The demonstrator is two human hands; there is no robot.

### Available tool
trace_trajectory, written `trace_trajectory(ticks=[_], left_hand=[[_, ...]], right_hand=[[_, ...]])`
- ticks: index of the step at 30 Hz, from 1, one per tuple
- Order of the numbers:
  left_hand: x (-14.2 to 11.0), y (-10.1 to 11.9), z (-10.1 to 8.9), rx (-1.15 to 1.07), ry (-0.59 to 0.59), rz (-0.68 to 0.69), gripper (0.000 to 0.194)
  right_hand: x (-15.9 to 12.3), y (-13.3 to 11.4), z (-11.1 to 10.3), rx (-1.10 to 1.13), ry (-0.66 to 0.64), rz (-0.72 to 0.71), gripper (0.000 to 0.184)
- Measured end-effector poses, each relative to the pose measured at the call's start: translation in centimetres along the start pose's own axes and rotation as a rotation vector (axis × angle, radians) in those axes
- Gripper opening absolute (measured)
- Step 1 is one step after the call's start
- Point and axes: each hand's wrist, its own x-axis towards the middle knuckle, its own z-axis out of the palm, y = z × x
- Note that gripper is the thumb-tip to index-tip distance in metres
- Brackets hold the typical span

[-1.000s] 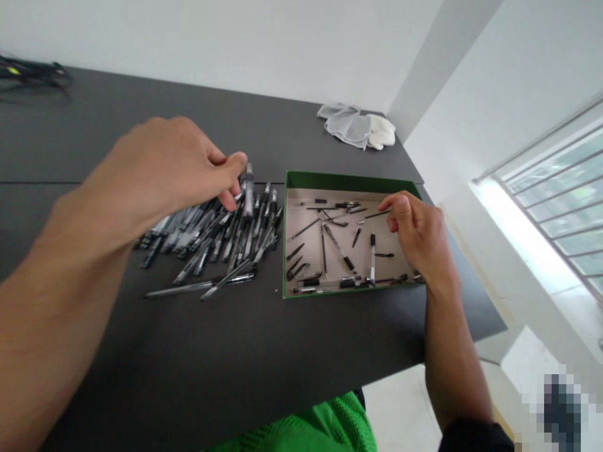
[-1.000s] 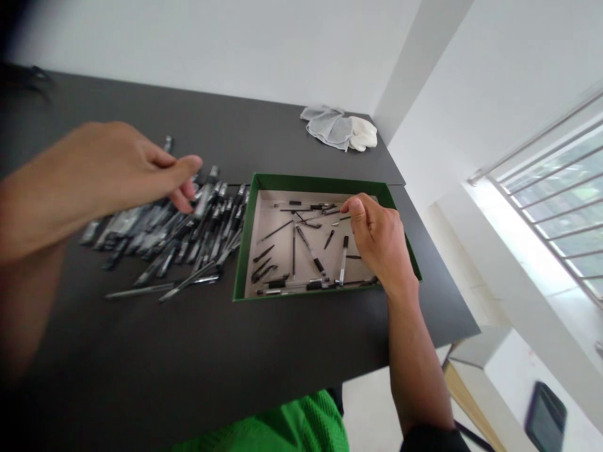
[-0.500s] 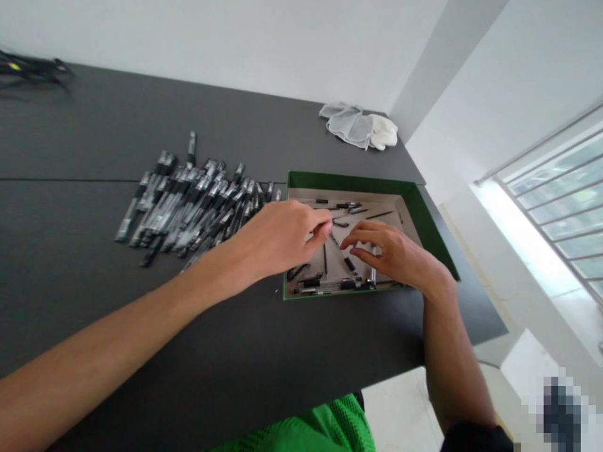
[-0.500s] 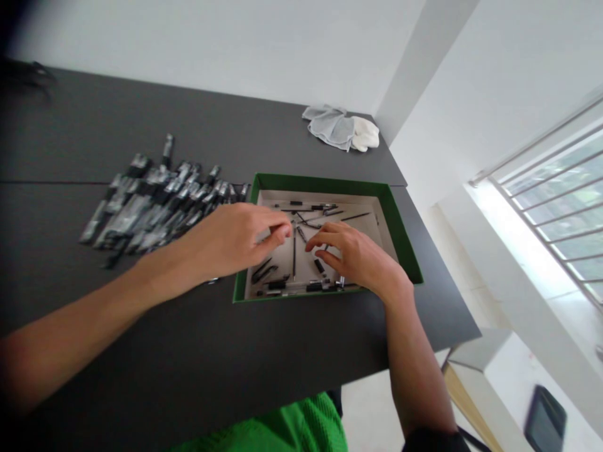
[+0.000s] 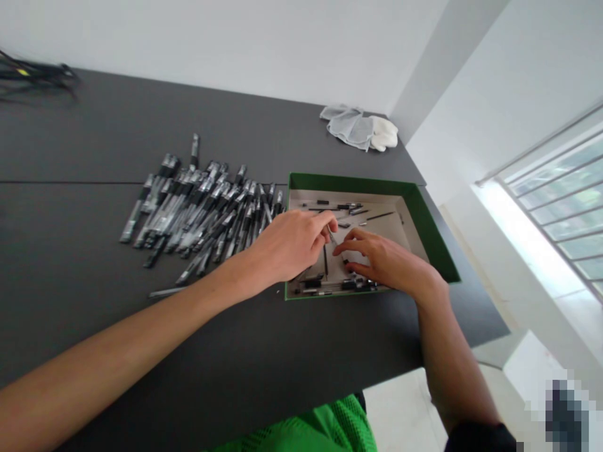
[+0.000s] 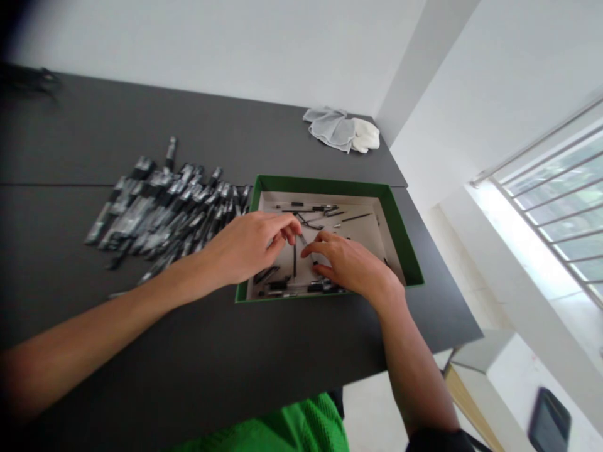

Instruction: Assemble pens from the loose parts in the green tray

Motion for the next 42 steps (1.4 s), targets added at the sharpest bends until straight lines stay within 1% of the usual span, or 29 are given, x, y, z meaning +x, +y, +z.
trace_trajectory(ticks=[6,8,10,12,14,17,19,20,21,23,24,26,27,28,29,32,33,34,35,36,38,42], left_hand=[[0.0,0.0,0.1,0.029,0.001,0.024,0.031],[-0.1,-0.1,0.2,0.046,0.009,0.042,0.029],[-0.1,-0.1,0.3,0.060,0.031,0.069,0.027],[-0.2,-0.1,0.4,0.075,0.069,0.107,0.026],[-0.1,-0.1,0.5,0.087,0.101,0.157,0.028],[0.1,-0.1,0.5,0.105,0.100,0.222,0.035],[0.2,-0.1,0.5,0.123,0.057,0.216,0.031],[0.2,-0.1,0.5,0.131,0.028,0.193,0.028],[0.1,0.0,0.6,0.135,0.004,0.158,0.026],[0.0,0.1,0.8,0.114,0.000,0.078,0.025],[0.0,0.1,0.9,0.083,0.029,0.042,0.025],[-0.2,0.2,1.2,-0.006,0.131,-0.011,0.026],[-0.2,0.3,1.4,-0.053,0.184,-0.027,0.027],[-0.2,0.3,1.5,-0.094,0.228,-0.036,0.027],[-0.2,0.3,1.5,-0.124,0.259,-0.042,0.027],[-0.1,0.2,1.6,-0.156,0.266,-0.030,0.027],[-0.1,0.1,1.6,-0.154,0.258,-0.026,0.026],[-0.1,0.1,1.6,-0.149,0.252,-0.022,0.026],[0.0,0.0,1.6,-0.144,0.248,-0.017,0.025],[0.0,0.0,1.6,-0.139,0.245,-0.010,0.024],[0.0,0.0,1.5,-0.135,0.232,0.001,0.024],[0.1,0.1,1.3,-0.137,0.212,-0.001,0.024]], right_hand=[[0.2,0.9,0.9,-0.067,-0.055,0.250,0.023],[0.1,1.2,1.0,-0.120,-0.035,0.312,0.021],[0.0,1.2,0.9,-0.165,0.000,0.342,0.022],[0.0,0.9,0.6,-0.174,0.069,0.333,0.022],[0.0,0.3,0.2,-0.134,0.176,0.263,0.021],[0.3,-0.6,-0.3,-0.042,0.322,0.033,0.017],[0.4,-1.0,-0.5,-0.011,0.367,-0.098,0.011],[0.5,-1.1,-0.6,-0.003,0.383,-0.128,0.009],[0.5,-1.1,-0.6,0.008,0.404,-0.131,0.008],[0.6,-0.9,-0.5,0.040,0.470,-0.070,0.010],[0.6,-0.7,-0.4,0.060,0.504,-0.018,0.013],[0.5,-0.2,-0.3,0.090,0.534,0.090,0.018],[0.5,0.0,-0.2,0.094,0.514,0.122,0.021],[0.5,0.2,-0.1,0.095,0.465,0.125,0.022],[0.5,0.4,-0.1,0.099,0.387,0.097,0.022],[0.7,0.5,0.0,0.153,0.039,-0.077,0.023],[0.8,0.5,0.0,0.169,-0.062,-0.109,0.025],[1.0,0.4,0.0,0.171,-0.132,-0.112,0.028],[1.1,0.4,-0.1,0.157,-0.168,-0.093,0.031],[1.2,0.3,-0.1,0.130,-0.174,-0.066,0.034],[1.6,-0.1,-0.2,0.049,-0.155,-0.027,0.038],[2.4,-1.2,-0.4,-0.165,-0.133,-0.049,0.036]])
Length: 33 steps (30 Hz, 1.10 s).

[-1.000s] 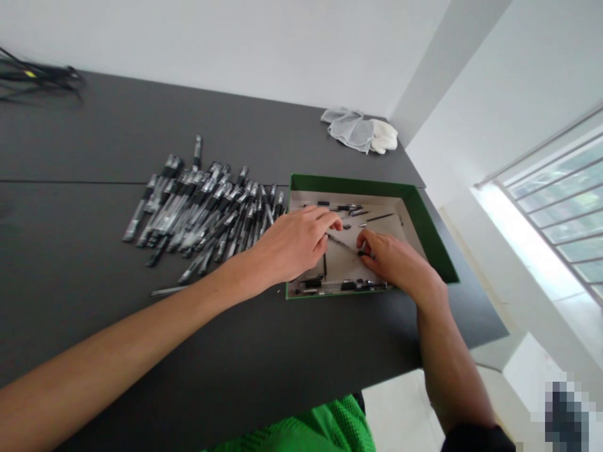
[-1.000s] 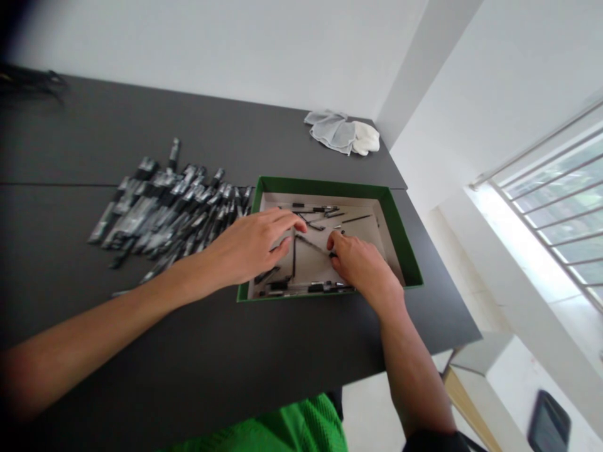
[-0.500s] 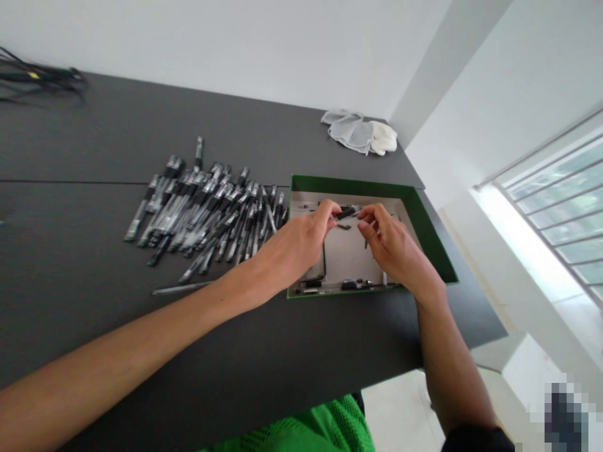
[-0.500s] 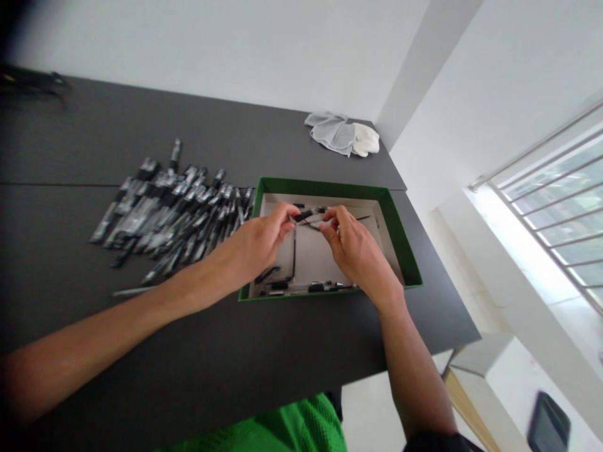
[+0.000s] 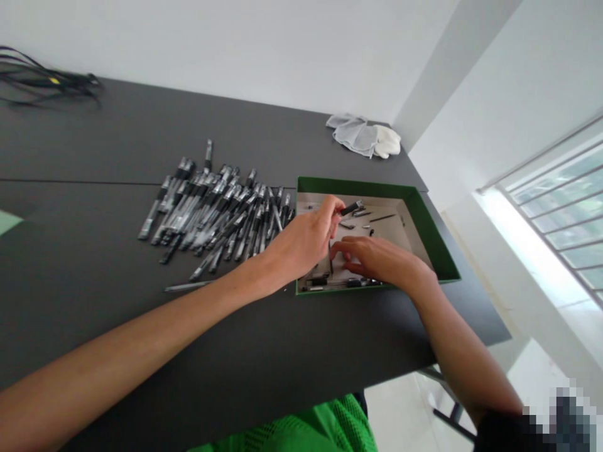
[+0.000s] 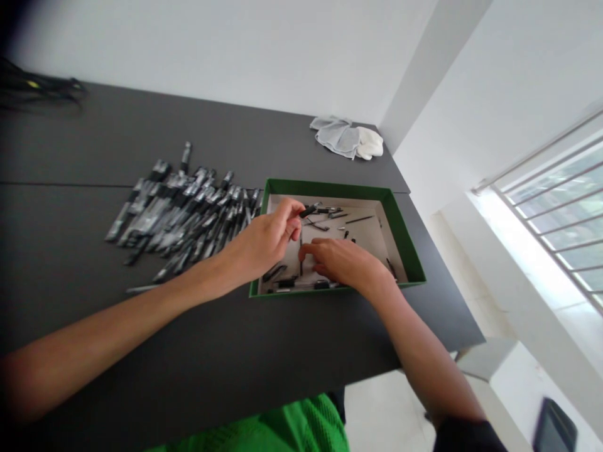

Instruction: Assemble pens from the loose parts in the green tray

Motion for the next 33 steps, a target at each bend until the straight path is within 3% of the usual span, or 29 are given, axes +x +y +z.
trace_trajectory(ticks=[3,7,13,17,19,21,24,27,30,33], left_hand=[[0.0,0.1,-0.1,-0.006,0.009,-0.004,0.024],[0.0,0.0,-0.1,-0.012,0.014,-0.003,0.025],[-0.1,0.0,0.0,-0.043,0.036,0.001,0.024],[-0.1,-0.1,0.0,-0.084,0.057,-0.011,0.022],[-0.1,-0.1,0.1,-0.086,0.050,-0.014,0.021],[-0.1,-0.2,0.1,-0.068,0.026,-0.003,0.021],[-0.2,-0.3,0.0,-0.039,-0.014,0.026,0.021],[-0.2,-0.5,0.0,-0.018,-0.029,0.046,0.028],[-0.3,-0.7,0.1,-0.010,-0.039,0.043,0.030],[-0.2,-0.7,0.1,-0.008,-0.045,0.038,0.030]], right_hand=[[0.7,-0.8,-0.1,-0.148,0.013,-0.056,0.035],[1.3,-1.5,0.1,-0.246,0.029,-0.097,0.019],[1.0,-1.7,-0.2,-0.328,0.061,-0.062,0.015],[-0.4,-0.8,-1.1,-0.289,0.153,0.033,0.015],[-1.4,0.2,-1.5,-0.194,0.263,0.077,0.015],[-2.5,1.4,-1.7,-0.038,0.453,0.103,0.012],[-3.4,3.3,-1.7,0.356,0.828,0.087,0.006],[-3.4,4.7,-1.6,0.748,1.110,0.026,0.016],[-3.2,5.1,-1.7,0.940,1.264,0.022,0.023],[-3.4,4.8,-2.1,0.986,1.291,0.063,0.026]])
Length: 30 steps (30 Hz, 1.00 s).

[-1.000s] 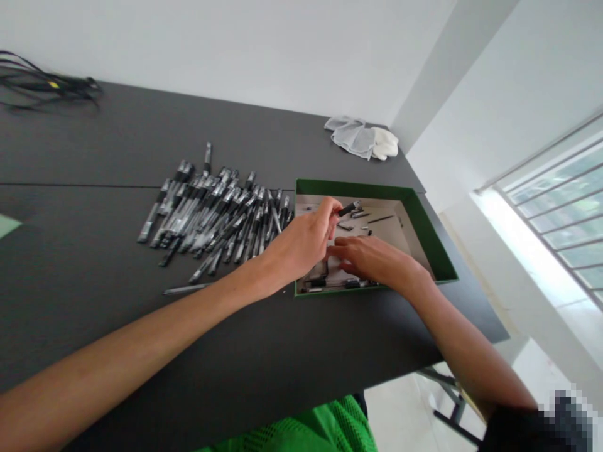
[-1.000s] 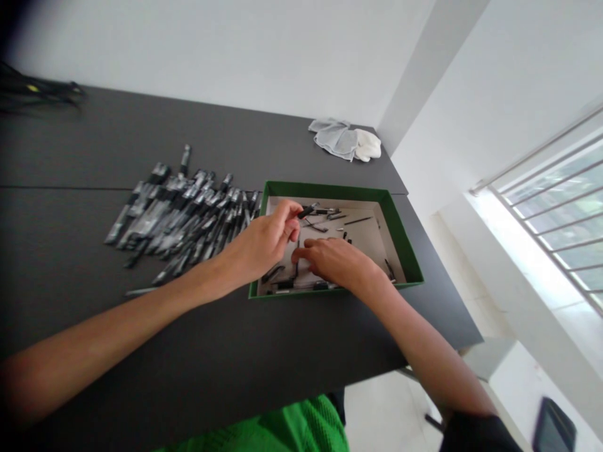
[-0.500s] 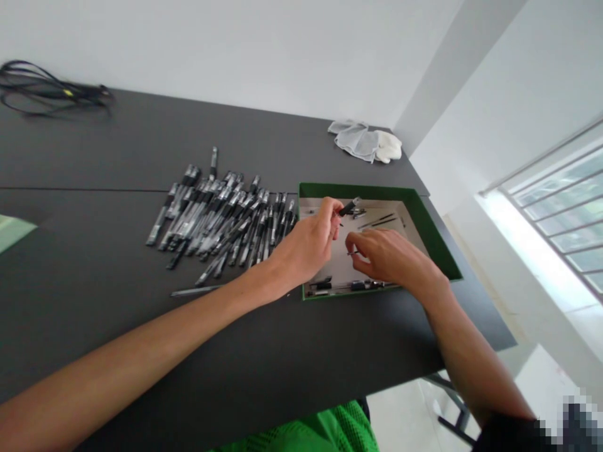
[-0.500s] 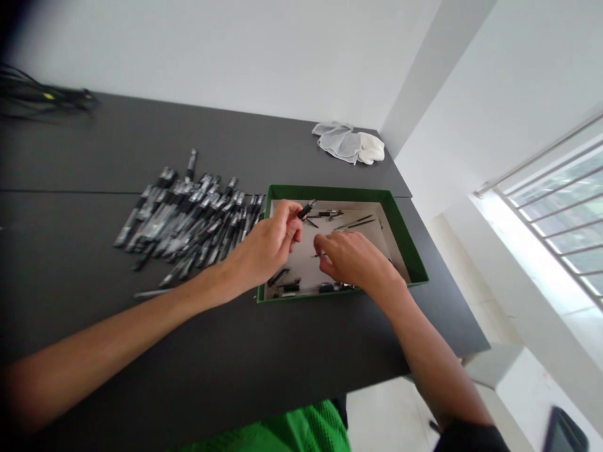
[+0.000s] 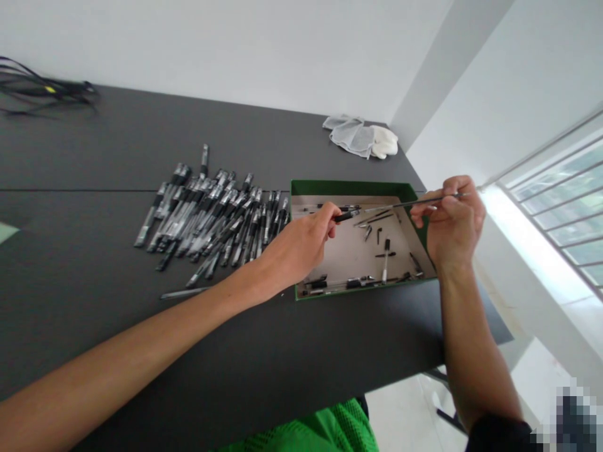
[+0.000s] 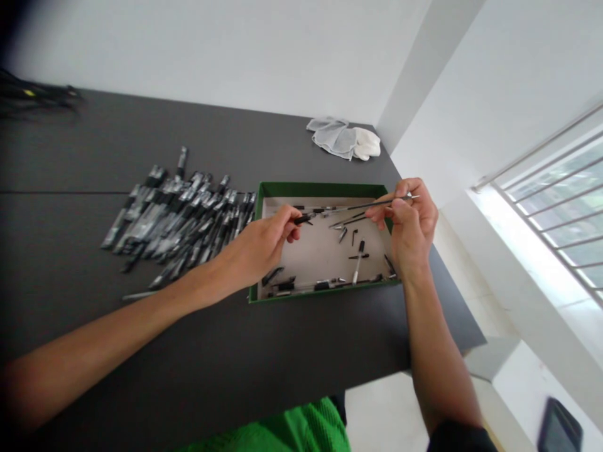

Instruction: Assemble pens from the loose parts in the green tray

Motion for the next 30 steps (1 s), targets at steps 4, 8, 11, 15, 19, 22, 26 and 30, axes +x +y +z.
trace_trajectory(ticks=[4,8,11,15,19,22,26,30], left_hand=[[0.08,0.11,-0.11,0.008,-0.019,-0.005,0.031],[0.12,0.10,-0.13,0.013,-0.030,-0.008,0.031],[0.12,0.02,-0.08,0.016,-0.030,-0.006,0.032],[0.12,-0.05,-0.04,0.010,-0.025,-0.001,0.032],[0.14,0.01,-0.08,0.026,-0.025,-0.010,0.032],[0.15,0.09,-0.15,0.034,-0.041,-0.014,0.031],[0.17,0.22,-0.20,0.004,-0.041,-0.012,0.030],[0.14,0.36,-0.19,-0.038,-0.022,-0.026,0.024]], right_hand=[[-0.17,-0.48,0.18,0.019,-0.033,0.010,0.027],[-0.19,-0.34,0.24,-0.019,-0.081,0.002,0.033],[-0.14,-0.16,0.17,-0.082,-0.085,0.011,0.034],[-0.03,0.04,-0.10,-0.060,-0.112,-0.010,0.030],[-0.05,0.07,-0.47,-0.006,-0.164,-0.015,0.028],[-0.37,-0.22,-0.40,-0.061,-0.191,-0.023,0.031],[-0.85,-0.63,0.22,-0.228,-0.374,0.040,0.039],[-0.57,-0.18,-0.08,-0.516,-0.511,0.056,0.048]])
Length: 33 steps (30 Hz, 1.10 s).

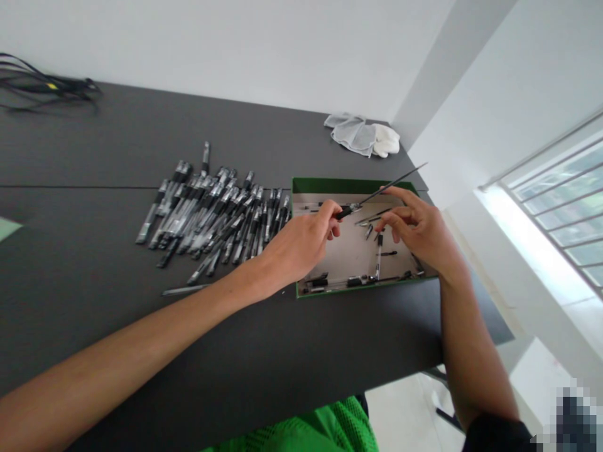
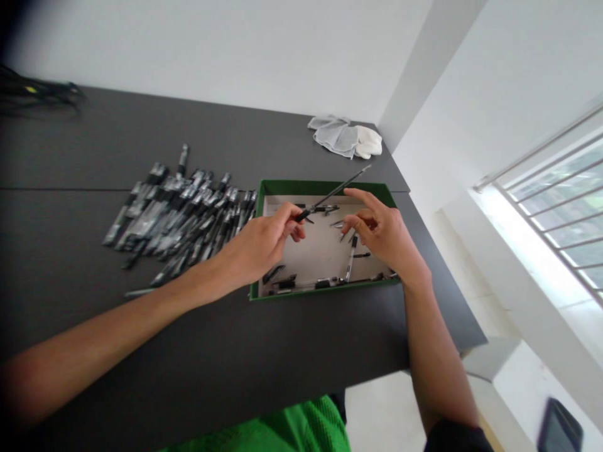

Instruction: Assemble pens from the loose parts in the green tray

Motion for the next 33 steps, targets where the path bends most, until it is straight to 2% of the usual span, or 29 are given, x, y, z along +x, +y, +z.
trace_trajectory(ticks=[4,7,11,16,22,27,33], left_hand=[[-0.1,0.1,0.1,-0.048,0.036,-0.006,0.020],[0.0,0.2,0.0,-0.061,0.022,-0.011,0.019],[0.2,0.3,-0.1,0.022,-0.065,-0.026,0.021],[0.3,0.4,-0.3,0.061,-0.089,-0.028,0.023],[0.2,0.5,-0.3,0.091,-0.091,-0.021,0.021],[0.3,0.3,-0.2,0.098,-0.079,-0.012,0.021],[0.2,0.4,-0.2,0.090,-0.075,-0.007,0.023]], right_hand=[[0.2,1.6,-1.2,-0.317,0.007,-0.014,0.027],[0.2,2.5,-2.0,-0.400,0.015,0.003,0.025],[0.1,2.8,-2.2,-0.440,-0.044,0.007,0.026],[0.5,2.7,-1.2,-0.502,-0.126,-0.018,0.023],[2.7,1.5,1.4,-0.843,-0.332,-0.049,0.022],[4.7,1.9,3.0,-1.017,-0.483,0.027,0.023],[4.9,2.2,3.2,-1.086,-0.526,0.056,0.026]])
